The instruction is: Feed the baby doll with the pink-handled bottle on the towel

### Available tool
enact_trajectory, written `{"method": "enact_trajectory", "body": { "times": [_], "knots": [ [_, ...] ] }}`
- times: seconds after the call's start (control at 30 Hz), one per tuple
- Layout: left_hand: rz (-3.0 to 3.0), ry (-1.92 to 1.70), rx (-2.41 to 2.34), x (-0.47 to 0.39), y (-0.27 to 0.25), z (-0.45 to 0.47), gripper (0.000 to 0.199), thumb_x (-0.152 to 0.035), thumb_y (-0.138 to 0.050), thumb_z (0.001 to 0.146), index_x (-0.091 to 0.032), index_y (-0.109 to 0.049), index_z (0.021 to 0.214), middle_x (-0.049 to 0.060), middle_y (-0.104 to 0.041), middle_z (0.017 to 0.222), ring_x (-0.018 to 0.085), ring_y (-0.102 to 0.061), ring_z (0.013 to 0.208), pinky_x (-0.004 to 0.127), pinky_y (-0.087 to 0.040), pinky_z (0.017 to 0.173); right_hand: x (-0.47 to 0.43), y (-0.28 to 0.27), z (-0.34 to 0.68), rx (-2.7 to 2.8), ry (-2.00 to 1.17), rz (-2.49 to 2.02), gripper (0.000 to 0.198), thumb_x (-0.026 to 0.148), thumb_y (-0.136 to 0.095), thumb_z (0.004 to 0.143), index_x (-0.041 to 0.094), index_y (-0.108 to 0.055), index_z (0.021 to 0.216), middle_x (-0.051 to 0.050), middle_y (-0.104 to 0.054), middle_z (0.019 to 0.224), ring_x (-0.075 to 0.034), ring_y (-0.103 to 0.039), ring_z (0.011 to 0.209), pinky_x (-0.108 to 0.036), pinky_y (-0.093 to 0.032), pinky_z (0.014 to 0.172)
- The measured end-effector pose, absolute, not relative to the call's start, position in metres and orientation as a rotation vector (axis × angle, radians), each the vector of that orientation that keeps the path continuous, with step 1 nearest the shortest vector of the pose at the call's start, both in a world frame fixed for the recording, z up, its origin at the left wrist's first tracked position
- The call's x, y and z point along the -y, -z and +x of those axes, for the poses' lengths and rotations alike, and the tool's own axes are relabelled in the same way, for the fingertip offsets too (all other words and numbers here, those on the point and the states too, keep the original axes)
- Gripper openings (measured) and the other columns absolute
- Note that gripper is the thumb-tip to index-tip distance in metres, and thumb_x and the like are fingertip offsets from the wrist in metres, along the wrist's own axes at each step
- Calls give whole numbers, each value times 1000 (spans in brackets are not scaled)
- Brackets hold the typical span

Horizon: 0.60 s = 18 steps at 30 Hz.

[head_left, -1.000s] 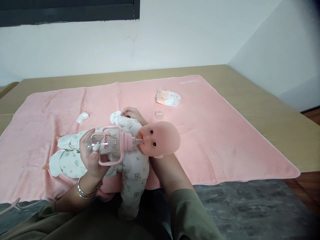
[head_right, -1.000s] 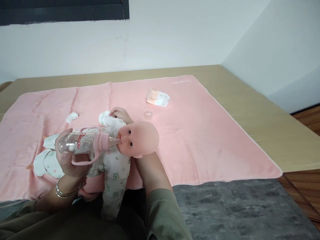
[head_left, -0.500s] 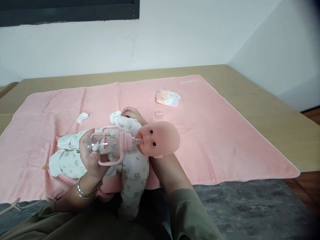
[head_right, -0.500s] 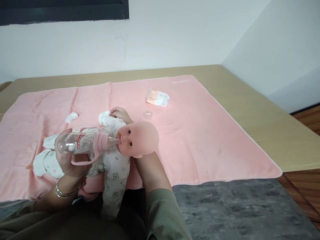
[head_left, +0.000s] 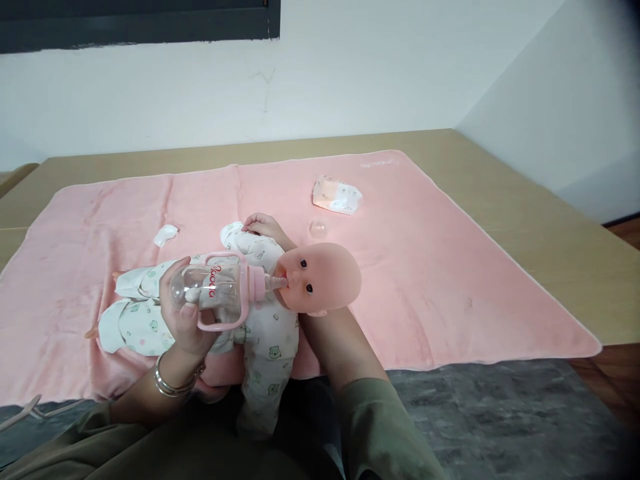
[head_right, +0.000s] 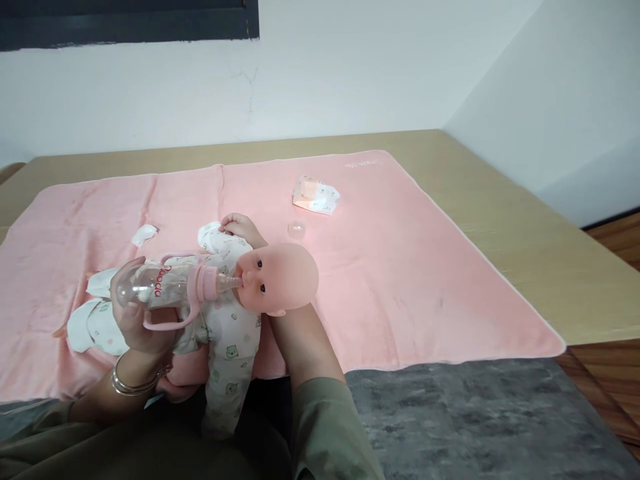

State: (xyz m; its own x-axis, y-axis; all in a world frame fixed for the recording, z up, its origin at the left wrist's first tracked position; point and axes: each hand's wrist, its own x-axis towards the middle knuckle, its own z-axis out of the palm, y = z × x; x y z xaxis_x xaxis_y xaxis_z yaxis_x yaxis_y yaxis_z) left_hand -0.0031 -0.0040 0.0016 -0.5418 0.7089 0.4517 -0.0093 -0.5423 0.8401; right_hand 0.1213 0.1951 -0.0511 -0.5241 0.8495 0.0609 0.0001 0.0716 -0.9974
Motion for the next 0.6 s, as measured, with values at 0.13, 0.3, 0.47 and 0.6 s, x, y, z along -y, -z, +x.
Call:
{"method": "enact_trajectory", "body": {
  "times": [0.13, 0.3, 0.47, 0.6],
  "knots": [
    [1158, -2122, -1099, 4, 0, -3, 49, -51, -72, 70, -27, -72, 113, 3, -63, 88, 22, -61, 79, 38, -56, 82, -191, 48, 121, 1616, -1556, -830, 21, 30, -61, 88, 13, -59, 99, -6, -70, 106, -15, -57, 101, -38, -49, 92],
    [1168, -2131, -1066, 4, 0, -4, 49, -49, -72, 71, -26, -72, 115, 3, -63, 88, 22, -61, 79, 37, -56, 83, -187, 43, 122, 1620, -1562, -828, 28, 36, -64, 87, 12, -59, 99, -8, -70, 108, -17, -56, 106, -40, -47, 92],
    [1156, -2118, -1081, 4, 0, -3, 50, -51, -72, 70, -28, -72, 114, 3, -63, 87, 22, -62, 78, 38, -57, 81, -184, 43, 122, 1604, -1569, -827, 26, 40, -62, 88, 16, -59, 97, -6, -70, 105, -17, -56, 101, -40, -46, 90],
    [1160, -2124, -1020, 4, -1, -2, 49, -47, -73, 72, -27, -72, 116, 3, -63, 88, 21, -62, 78, 37, -57, 82, -188, 43, 123, 1696, -1511, -875, 25, 43, -66, 86, 20, -60, 82, -3, -70, 97, -16, -53, 103, -40, -45, 94]
  ]
}}
